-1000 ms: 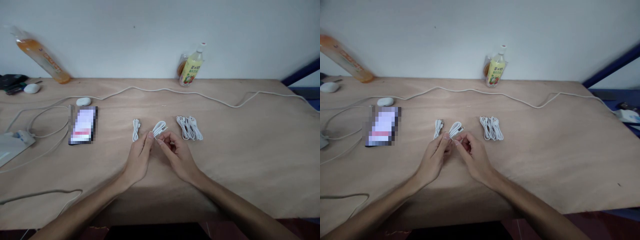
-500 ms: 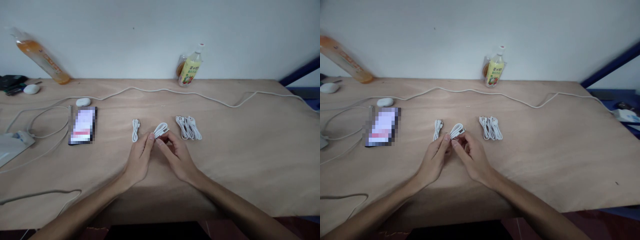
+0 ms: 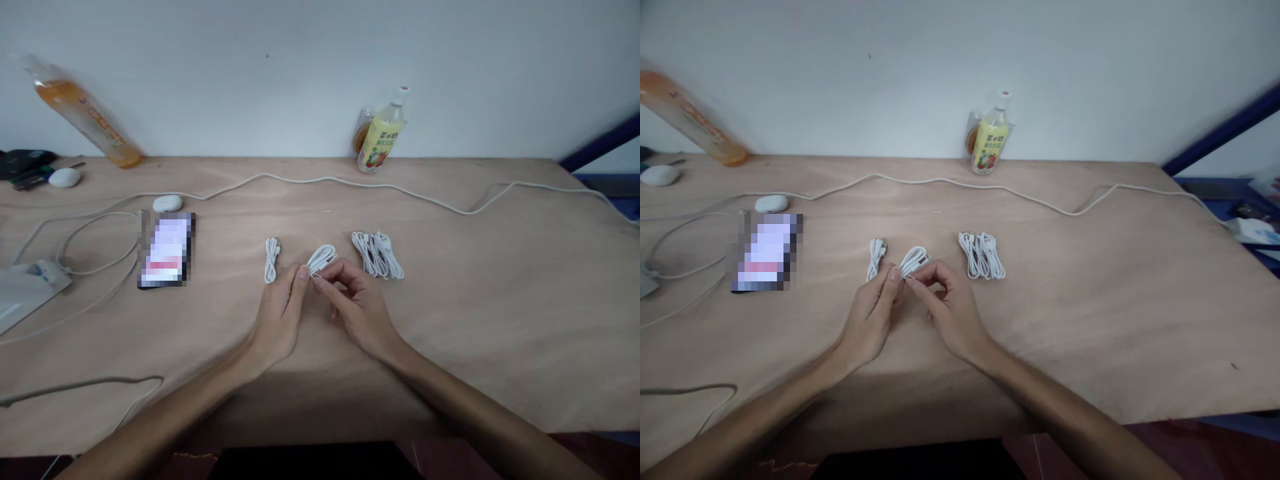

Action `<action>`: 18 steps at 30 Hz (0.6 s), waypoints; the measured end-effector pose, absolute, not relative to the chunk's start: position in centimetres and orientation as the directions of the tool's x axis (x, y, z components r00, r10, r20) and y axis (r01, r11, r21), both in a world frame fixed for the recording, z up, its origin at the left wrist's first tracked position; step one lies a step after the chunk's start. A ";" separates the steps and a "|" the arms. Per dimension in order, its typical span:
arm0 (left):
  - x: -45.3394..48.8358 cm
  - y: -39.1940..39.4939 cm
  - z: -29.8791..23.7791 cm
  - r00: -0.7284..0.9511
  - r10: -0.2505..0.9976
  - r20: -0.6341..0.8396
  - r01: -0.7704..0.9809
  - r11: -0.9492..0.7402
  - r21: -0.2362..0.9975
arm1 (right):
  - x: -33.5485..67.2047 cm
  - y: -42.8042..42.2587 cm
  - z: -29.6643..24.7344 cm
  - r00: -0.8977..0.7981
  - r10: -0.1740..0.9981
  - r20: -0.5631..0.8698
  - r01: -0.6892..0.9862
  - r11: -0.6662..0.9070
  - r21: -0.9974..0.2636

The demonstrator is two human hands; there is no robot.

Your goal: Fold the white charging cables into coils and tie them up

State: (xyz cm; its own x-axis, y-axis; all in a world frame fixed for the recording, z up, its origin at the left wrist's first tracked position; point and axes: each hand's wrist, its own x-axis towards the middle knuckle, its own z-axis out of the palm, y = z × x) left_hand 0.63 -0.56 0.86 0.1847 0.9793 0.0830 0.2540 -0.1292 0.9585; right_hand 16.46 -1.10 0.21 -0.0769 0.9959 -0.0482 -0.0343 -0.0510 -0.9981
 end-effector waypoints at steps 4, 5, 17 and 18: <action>0.6 -0.5 0.9 0.182 0.980 0.075 0.272 -0.123 0.954 | 16.5 -1.0 0.3 -0.088 0.994 -0.061 -0.041 -0.064 -0.997; 0.6 -0.5 1.0 0.191 0.979 0.076 0.271 -0.128 0.954 | 16.5 -1.0 0.3 -0.089 0.993 -0.079 -0.052 -0.084 -0.995; 0.7 -0.7 1.2 0.253 0.960 0.117 0.217 -0.174 0.961 | 16.3 -1.1 0.2 -0.252 0.962 -0.102 -0.110 -0.133 -0.985; 0.8 -0.8 1.3 0.251 0.961 0.116 0.206 -0.170 0.964 | 16.2 -1.2 0.2 -0.242 0.966 -0.096 -0.120 -0.128 -0.984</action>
State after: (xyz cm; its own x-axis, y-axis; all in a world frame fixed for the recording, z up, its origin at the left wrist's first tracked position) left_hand 0.76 -0.78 1.29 0.2513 0.9610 0.1157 0.2058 -0.1698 0.9638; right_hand 16.19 -1.19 0.20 -0.2421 0.9655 -0.0958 -0.1201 -0.1278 -0.9845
